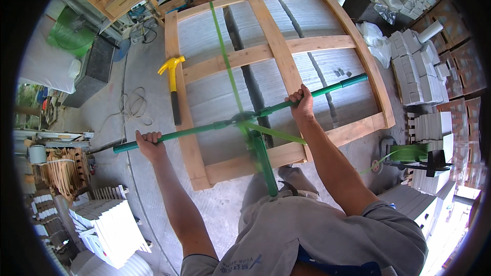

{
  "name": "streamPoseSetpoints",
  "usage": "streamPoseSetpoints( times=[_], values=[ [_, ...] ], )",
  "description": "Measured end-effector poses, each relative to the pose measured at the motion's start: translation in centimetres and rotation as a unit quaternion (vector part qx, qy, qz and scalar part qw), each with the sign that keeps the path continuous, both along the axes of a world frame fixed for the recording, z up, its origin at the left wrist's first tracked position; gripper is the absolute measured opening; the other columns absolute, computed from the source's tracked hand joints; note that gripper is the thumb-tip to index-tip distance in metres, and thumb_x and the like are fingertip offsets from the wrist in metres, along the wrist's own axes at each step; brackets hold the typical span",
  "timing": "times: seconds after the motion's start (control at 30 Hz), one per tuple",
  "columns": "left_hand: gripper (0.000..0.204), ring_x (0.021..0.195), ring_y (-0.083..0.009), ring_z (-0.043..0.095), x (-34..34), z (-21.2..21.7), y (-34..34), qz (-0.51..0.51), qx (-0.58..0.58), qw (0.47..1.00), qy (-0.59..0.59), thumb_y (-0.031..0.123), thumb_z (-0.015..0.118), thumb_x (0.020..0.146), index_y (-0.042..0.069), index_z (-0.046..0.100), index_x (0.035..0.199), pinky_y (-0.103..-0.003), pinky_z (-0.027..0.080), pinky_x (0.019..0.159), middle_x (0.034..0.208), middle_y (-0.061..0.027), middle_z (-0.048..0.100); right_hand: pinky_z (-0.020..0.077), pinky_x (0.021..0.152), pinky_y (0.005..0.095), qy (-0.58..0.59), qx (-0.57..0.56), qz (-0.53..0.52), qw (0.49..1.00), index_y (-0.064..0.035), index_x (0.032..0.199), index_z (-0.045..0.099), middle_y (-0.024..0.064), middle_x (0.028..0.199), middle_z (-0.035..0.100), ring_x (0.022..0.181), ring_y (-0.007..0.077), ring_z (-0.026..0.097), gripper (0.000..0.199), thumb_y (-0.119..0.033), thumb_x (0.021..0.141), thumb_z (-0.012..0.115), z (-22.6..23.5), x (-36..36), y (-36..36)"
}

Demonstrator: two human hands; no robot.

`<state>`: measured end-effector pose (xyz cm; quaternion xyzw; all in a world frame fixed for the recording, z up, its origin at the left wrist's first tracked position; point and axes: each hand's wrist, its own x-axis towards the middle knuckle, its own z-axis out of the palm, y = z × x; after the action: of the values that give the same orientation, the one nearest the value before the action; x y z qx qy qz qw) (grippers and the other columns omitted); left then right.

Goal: The person secures a wooden pallet with green straps using a manual tensioner and a strapping tool. They wrap the strap around the pallet, tension it, and fasten it, repeating the process for multiple straps.

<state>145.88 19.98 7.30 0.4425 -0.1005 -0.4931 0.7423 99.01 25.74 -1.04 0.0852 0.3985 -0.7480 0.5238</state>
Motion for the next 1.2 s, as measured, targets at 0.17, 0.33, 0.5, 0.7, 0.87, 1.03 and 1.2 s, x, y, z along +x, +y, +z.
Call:
streamPoseSetpoints(
  times=[0.17, 0.33, 0.5, 0.7, 0.87, 1.03, 1.2],
  values=[
    [0.044, 0.045, -0.0129, 0.021, 0.4, -0.7, -1.3, 0.015, 0.036, 0.999, 0.006, 0.030, 0.053, 0.093, 0.017, 0.024, 0.063, -0.031, 0.030, 0.047, 0.052, 0.0021, 0.018, 0.0395, 0.057, 0.0378, 0.025, 0.023, -0.015, 0.999, -0.0162, 0.065, 0.038, -0.0019, 0.052, 0.029, 0.048, 0.0157, 0.033, 0.032, -0.025, 0.093, 0.051, 0.8, 0.6, -0.6],
    [0.042, 0.045, -0.0120, 0.019, 0.2, -0.5, -2.3, 0.030, 0.035, 0.999, 0.010, 0.030, 0.054, 0.092, 0.016, 0.024, 0.066, -0.030, 0.025, 0.045, 0.054, 0.0028, 0.018, 0.0365, 0.053, 0.0365, -0.032, 0.041, -0.041, 0.998, -0.0165, 0.063, 0.036, -0.0027, 0.050, 0.027, 0.045, 0.0151, 0.028, 0.033, -0.023, 0.092, 0.052, 1.4, 0.6, -0.6],
    [0.043, 0.044, -0.0115, 0.016, -0.1, -0.4, -2.3, 0.032, 0.033, 0.999, 0.009, 0.028, 0.054, 0.091, 0.017, 0.023, 0.065, -0.030, 0.021, 0.043, 0.052, 0.0029, 0.017, 0.0346, 0.053, 0.0345, -0.035, 0.007, -0.029, 0.999, -0.0168, 0.062, 0.035, -0.0035, 0.049, 0.025, 0.045, 0.0143, 0.028, 0.035, -0.023, 0.090, 0.054, 1.1, 0.5, 0.1],
    [0.046, 0.044, -0.0113, 0.016, -0.9, 0.6, -2.3, 0.004, -0.002, 1.000, 0.001, 0.026, 0.053, 0.092, 0.018, 0.020, 0.061, -0.029, 0.020, 0.043, 0.051, 0.0031, 0.016, 0.0314, 0.052, 0.0332, -0.041, -0.034, -0.012, 0.999, -0.0171, 0.059, 0.034, -0.0035, 0.049, 0.023, 0.045, 0.0137, 0.027, 0.037, -0.023, 0.090, 0.054, 0.6, 0.2, 0.5],
    [0.047, 0.043, -0.0111, 0.016, -1.8, 1.9, -2.7, -0.018, -0.022, 0.999, -0.018, 0.025, 0.053, 0.092, 0.018, 0.020, 0.060, -0.029, 0.020, 0.044, 0.050, 0.0031, 0.017, 0.0295, 0.051, 0.0327, -0.061, -0.016, -0.029, 0.998, -0.0171, 0.058, 0.031, -0.0030, 0.048, 0.023, 0.045, 0.0137, 0.026, 0.037, -0.021, 0.089, 0.052, 0.2, -0.1, 0.8],
    [0.048, 0.043, -0.0111, 0.017, -1.8, 2.0, -3.4, -0.025, -0.005, 1.000, -0.012, 0.026, 0.054, 0.092, 0.018, 0.019, 0.059, -0.029, 0.021, 0.044, 0.050, 0.0031, 0.018, 0.0294, 0.050, 0.0319, -0.059, -0.022, -0.029, 0.998, -0.0167, 0.059, 0.032, -0.0025, 0.048, 0.023, 0.045, 0.0138, 0.025, 0.036, -0.020, 0.089, 0.050, 0.0, -0.1, 0.5],
    [0.046, 0.043, -0.0118, 0.018, -1.4, 1.2, -3.5, 0.003, 0.041, 0.999, -0.019, 0.028, 0.055, 0.092, 0.017, 0.022, 0.061, -0.030, 0.025, 0.045, 0.050, 0.0034, 0.018, 0.0315, 0.052, 0.0330, -0.053, -0.001, -0.037, 0.998, -0.0165, 0.061, 0.033, -0.0028, 0.049, 0.025, 0.045, 0.0137, 0.027, 0.034, -0.020, 0.090, 0.049, 0.0, 0.1, 0.4]
  ],
)
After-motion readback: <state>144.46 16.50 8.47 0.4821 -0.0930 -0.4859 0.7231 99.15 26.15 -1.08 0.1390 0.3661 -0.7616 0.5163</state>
